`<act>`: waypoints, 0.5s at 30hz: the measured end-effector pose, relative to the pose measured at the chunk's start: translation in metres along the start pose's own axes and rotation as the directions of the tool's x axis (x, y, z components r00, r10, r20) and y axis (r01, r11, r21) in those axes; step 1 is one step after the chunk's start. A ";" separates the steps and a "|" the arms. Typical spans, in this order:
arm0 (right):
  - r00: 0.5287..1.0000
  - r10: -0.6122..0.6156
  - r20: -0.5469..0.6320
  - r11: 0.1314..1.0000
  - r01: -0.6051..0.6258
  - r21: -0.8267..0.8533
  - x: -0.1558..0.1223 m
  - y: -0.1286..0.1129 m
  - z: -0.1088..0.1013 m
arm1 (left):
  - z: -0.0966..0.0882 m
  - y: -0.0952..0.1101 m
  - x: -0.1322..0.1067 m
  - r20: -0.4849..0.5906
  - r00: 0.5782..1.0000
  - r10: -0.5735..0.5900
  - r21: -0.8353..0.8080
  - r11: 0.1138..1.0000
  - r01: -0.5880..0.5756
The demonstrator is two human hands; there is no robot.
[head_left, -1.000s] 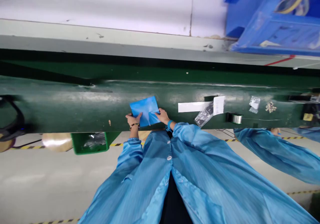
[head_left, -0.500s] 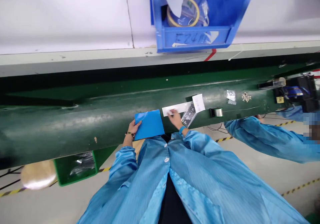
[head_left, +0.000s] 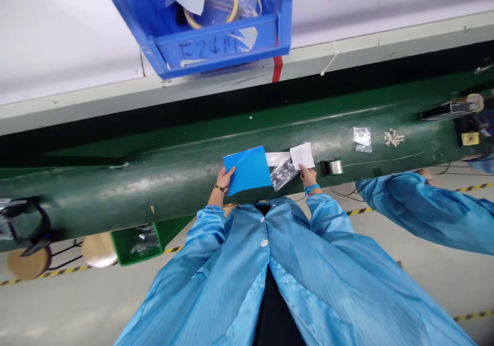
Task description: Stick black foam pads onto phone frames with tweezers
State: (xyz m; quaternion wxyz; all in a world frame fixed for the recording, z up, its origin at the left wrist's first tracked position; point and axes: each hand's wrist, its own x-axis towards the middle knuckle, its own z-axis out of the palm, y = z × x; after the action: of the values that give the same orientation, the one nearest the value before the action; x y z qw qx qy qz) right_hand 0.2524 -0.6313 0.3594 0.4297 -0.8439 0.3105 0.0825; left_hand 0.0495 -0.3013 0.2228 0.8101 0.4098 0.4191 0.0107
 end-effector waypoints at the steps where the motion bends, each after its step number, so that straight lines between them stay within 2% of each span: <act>1: 0.999 0.024 0.031 0.999 -0.026 0.043 0.001 0.002 -0.007 | 0.001 0.001 0.003 -0.033 0.999 0.000 0.013 1.000 0.001; 5: 0.991 0.052 0.122 0.979 -0.074 0.188 0.001 0.012 -0.035 | -0.009 0.009 0.021 -0.209 0.977 0.033 0.095 0.995 -0.013; 9: 0.991 0.052 0.122 0.962 -0.082 0.260 -0.003 0.027 -0.054 | -0.021 0.018 0.039 -0.339 0.938 0.077 0.230 0.973 0.004; 15: 0.985 0.057 0.163 0.940 -0.108 0.325 -0.011 0.046 -0.064 | -0.018 0.032 0.038 -0.370 0.917 0.151 0.437 0.899 0.029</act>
State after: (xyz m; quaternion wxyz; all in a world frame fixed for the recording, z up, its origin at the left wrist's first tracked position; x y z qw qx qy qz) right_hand 0.2079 -0.6963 0.3730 0.5843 -0.7369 0.3216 0.1105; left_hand 0.0726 -0.2546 0.2129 0.5962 0.5822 0.5522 0.0254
